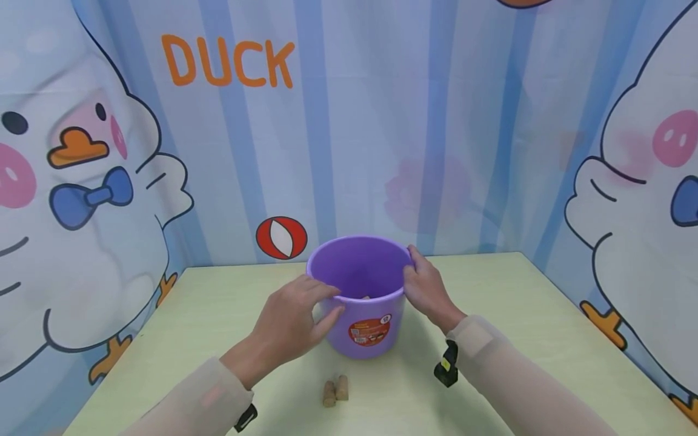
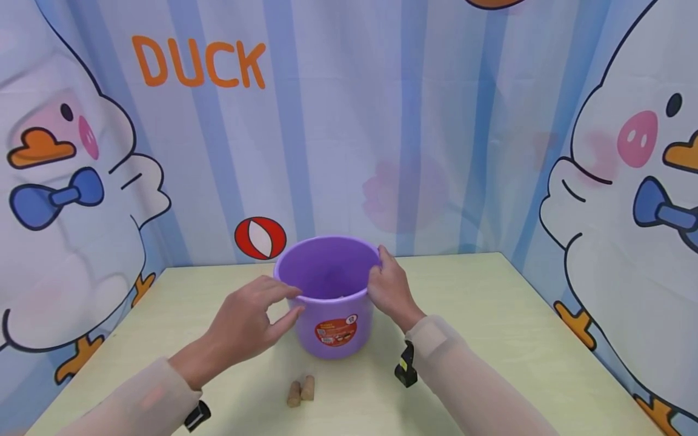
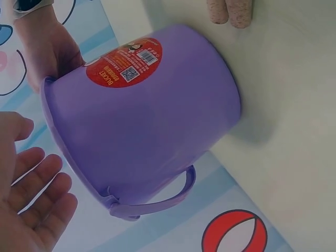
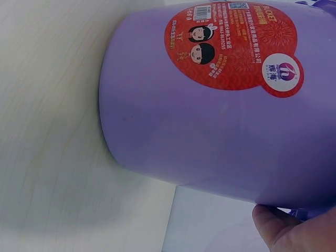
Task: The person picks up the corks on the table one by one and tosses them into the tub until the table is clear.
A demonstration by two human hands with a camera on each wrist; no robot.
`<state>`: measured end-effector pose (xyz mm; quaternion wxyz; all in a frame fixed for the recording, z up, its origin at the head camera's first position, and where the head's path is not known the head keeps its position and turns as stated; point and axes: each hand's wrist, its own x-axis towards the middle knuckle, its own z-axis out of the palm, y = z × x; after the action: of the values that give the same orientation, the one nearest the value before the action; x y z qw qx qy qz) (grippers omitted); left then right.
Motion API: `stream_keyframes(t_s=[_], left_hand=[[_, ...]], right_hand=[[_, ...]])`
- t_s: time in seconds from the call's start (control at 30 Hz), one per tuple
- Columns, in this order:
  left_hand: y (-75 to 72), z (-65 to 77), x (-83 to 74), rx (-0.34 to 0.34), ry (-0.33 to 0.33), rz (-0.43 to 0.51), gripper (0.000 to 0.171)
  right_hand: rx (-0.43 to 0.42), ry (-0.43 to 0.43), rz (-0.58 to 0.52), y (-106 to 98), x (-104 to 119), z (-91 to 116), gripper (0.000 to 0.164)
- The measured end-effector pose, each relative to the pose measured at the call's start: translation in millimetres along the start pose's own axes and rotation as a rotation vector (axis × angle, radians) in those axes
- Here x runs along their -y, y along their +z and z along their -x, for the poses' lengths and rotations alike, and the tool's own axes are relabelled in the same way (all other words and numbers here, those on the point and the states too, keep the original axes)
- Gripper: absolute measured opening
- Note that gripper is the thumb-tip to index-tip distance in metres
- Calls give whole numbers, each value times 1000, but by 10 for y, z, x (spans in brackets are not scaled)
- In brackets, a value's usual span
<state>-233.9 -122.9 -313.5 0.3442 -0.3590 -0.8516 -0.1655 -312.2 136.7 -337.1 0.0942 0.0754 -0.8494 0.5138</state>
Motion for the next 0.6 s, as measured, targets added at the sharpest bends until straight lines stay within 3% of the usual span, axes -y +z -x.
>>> stream_keyframes(t_s=[0.37, 0.6], left_hand=[[-48, 113, 8, 44, -7, 28, 31], [-46, 234, 43, 128, -19, 37, 32]], right_hand=[[5, 4, -2, -6, 10, 5, 62], [3, 7, -3, -6, 5, 1, 62]])
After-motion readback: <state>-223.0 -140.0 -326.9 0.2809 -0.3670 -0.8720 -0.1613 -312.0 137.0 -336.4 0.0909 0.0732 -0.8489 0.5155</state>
